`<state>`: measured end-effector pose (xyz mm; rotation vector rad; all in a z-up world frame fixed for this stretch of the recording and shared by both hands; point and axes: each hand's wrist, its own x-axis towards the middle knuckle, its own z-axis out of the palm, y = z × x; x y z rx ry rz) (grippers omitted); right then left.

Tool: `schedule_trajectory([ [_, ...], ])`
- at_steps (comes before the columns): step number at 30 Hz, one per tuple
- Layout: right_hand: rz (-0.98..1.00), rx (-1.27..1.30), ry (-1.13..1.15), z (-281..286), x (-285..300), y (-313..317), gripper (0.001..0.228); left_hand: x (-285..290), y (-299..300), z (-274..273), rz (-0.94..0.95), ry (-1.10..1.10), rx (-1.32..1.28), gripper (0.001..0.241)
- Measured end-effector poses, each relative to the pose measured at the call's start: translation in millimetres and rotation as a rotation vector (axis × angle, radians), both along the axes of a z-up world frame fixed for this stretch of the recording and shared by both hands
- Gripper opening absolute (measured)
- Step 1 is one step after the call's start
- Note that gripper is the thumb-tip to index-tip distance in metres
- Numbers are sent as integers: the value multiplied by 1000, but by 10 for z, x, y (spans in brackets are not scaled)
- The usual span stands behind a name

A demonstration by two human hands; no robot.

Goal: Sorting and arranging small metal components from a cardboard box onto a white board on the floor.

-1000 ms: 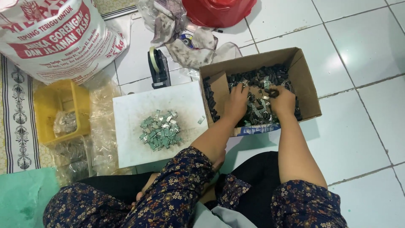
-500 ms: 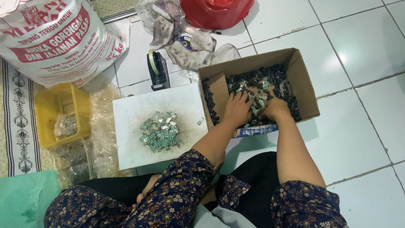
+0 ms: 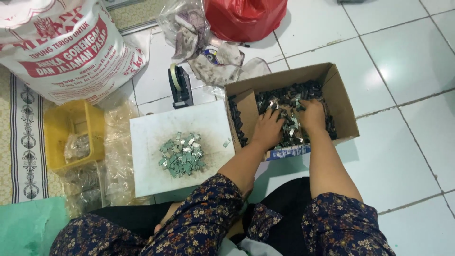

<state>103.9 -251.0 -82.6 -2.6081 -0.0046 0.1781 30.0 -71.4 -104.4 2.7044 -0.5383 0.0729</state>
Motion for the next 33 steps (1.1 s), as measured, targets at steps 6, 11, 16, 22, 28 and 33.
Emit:
schedule_trajectory([
  [6, 20, -187, -31, 14, 113, 80, 42, 57, -3, -62, -3, 79, 17, 37],
  [11, 1, -212, -56, -71, 235, 111, 49, 108, -21, -189, -20, 46, 25, 39],
  [16, 33, -259, -66, -192, 337, 155, 52, 152, -42, -341, -9, 48, 19, 42],
  [22, 74, -335, -140, -417, 417, 102, 39, 130, -73, -280, 6, 67, 13, 43],
  [28, 63, -292, -188, -441, 338, 103, 46, 105, -44, -189, 23, 61, -10, 41],
  [33, 119, -318, -143, -878, 436, -56, 29, 306, -113, -65, 94, 78, -104, 32],
])
